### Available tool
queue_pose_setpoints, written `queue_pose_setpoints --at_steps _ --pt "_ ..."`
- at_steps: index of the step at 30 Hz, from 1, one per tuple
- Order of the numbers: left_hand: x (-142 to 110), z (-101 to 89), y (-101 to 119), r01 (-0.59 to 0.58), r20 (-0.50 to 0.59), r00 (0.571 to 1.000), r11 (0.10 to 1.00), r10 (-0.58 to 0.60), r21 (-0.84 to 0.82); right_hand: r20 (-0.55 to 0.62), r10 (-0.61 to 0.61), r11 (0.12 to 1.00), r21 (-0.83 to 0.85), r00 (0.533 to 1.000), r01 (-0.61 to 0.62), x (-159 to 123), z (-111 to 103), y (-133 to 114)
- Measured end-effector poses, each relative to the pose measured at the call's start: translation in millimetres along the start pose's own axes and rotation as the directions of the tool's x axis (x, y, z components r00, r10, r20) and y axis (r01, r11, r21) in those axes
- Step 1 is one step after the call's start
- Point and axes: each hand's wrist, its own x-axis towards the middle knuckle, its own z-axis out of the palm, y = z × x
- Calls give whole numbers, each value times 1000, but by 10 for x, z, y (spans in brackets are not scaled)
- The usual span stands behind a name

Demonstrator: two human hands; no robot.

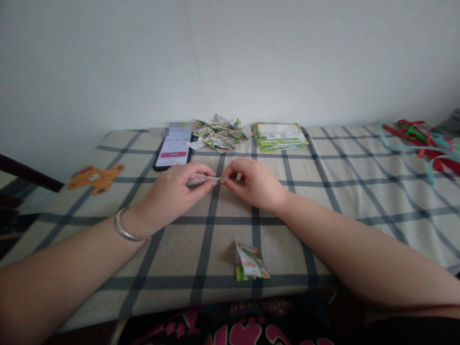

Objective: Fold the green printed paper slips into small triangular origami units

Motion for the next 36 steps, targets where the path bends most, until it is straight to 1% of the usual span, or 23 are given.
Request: queue_pose_setpoints --at_steps 2,6,7,10,12,14,17,20,23,28,33,36 --pt "0 -3 2 -10 -13 1000 1000 10 -2 -7 -22 1000 -9 1000 22 2 1 0" --pt "-13 -4 11 55 -52 997 994 -60 -92 -21 -59 998 -7 998 58 1 -6 2" --pt "-15 -4 13 57 -49 997 994 -61 -96 -21 -71 997 -11 997 71 -2 -9 2" --pt "-11 -4 12 -17 -3 1000 999 17 -42 -16 -93 995 -28 996 93 -13 -17 -4" --pt "-3 -4 10 -67 12 998 998 67 -17 -17 -81 997 -17 997 80 -20 -24 -11" --pt "4 -6 7 -92 5 996 996 92 -7 -6 -47 998 29 999 47 -24 -33 -17" --pt "7 -11 1 -134 -6 991 990 135 32 47 46 984 171 998 -53 -16 -44 -11" --pt "2 -22 3 -190 -2 982 975 191 114 127 159 922 336 979 -193 8 -38 21" --pt "-4 -34 15 -216 29 976 959 214 184 199 216 850 443 956 -285 29 -13 65" --pt "-2 -27 33 -196 23 981 963 195 186 271 247 799 486 930 -354 26 12 96" --pt "8 -4 22 -172 14 985 975 172 139 270 248 780 513 930 -358 19 19 90" --pt "6 1 4 -178 9 984 978 178 104 250 262 780 514 932 -357 17 30 72"
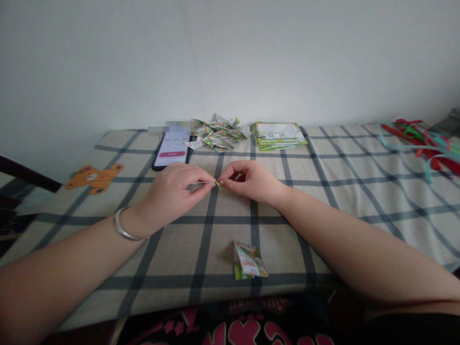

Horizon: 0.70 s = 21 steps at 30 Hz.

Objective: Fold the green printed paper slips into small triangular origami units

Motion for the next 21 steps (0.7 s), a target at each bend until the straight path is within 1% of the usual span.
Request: queue_pose_setpoints --at_steps 4,7,10,14,17,19,21 --pt "-8 0 -3 8 -12 1000 999 -8 -37 -52 -19 999 -31 998 18 -17 46 -27" --pt "-1 0 13 35 -4 999 997 -36 -70 -107 -64 993 -103 992 53 -36 85 -54" --pt "10 8 27 63 7 998 993 -62 -95 -150 -143 968 -227 978 107 -55 115 -79" --pt "15 16 35 68 22 998 992 -66 -108 -150 -282 892 -405 947 202 -76 132 -111" --pt "17 -4 53 52 13 999 998 -51 -42 -127 -332 840 -491 935 231 -87 137 -130" --pt "22 -25 75 53 -10 999 998 -53 31 -113 -328 833 -502 938 231 -91 142 -135" --pt "29 -43 100 38 -24 999 997 -36 67 -99 -317 834 -503 943 227 -90 148 -133"
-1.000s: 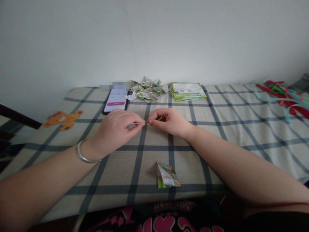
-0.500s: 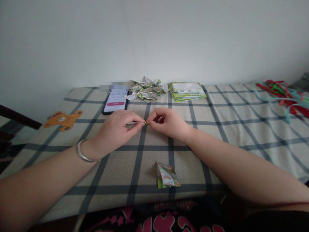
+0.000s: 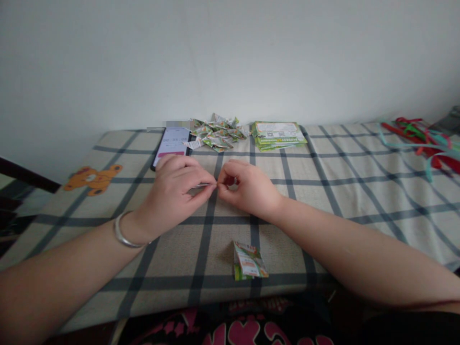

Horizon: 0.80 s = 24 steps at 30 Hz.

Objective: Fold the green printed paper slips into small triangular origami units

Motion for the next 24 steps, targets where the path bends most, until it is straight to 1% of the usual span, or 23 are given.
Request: queue_pose_setpoints --at_steps 4,11,17,24 --pt "10 -4 22 1 -14 1000 1000 -2 -16 9 -6 1000 -22 1000 6 5 11 5" --pt "11 8 2 8 -6 1000 998 -8 -70 33 -15 1000 -21 999 16 4 -4 12" --pt "16 7 -19 41 0 999 995 -41 -94 36 29 1000 0 999 -29 0 -9 52" --pt "11 26 -56 44 3 999 995 -44 -89 40 83 996 18 996 -84 2 -11 83"
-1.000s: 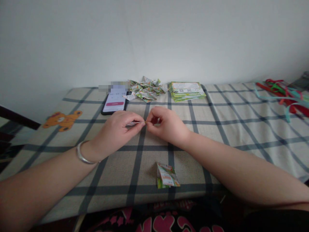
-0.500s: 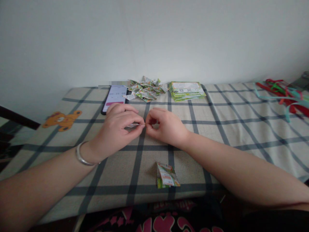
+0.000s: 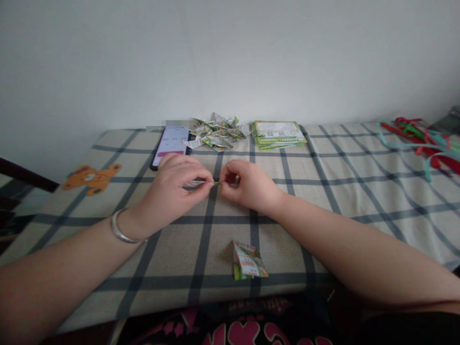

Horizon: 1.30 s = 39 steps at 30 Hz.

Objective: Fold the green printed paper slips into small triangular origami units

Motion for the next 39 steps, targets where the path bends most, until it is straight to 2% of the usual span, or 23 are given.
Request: queue_pose_setpoints --at_steps 13,17,27,31,35,39 --pt "4 9 -25 -4 -17 1000 995 3 -95 -2 30 998 58 1000 -29 9 5 44" --pt "0 23 -46 -1 12 1000 991 3 -136 -9 42 997 69 999 -41 13 1 48" --pt "-18 11 -79 133 58 990 988 -129 -74 -138 128 990 67 982 -120 57 -12 134" --pt "-46 16 -83 188 59 981 982 -187 -10 -149 151 987 71 977 -142 66 -21 172" --pt "-69 22 -80 156 30 987 987 -158 50 -145 158 986 78 977 -148 64 -37 176" --pt "-71 24 -104 64 58 996 997 -67 53 -169 167 985 61 971 -159 65 -33 195"
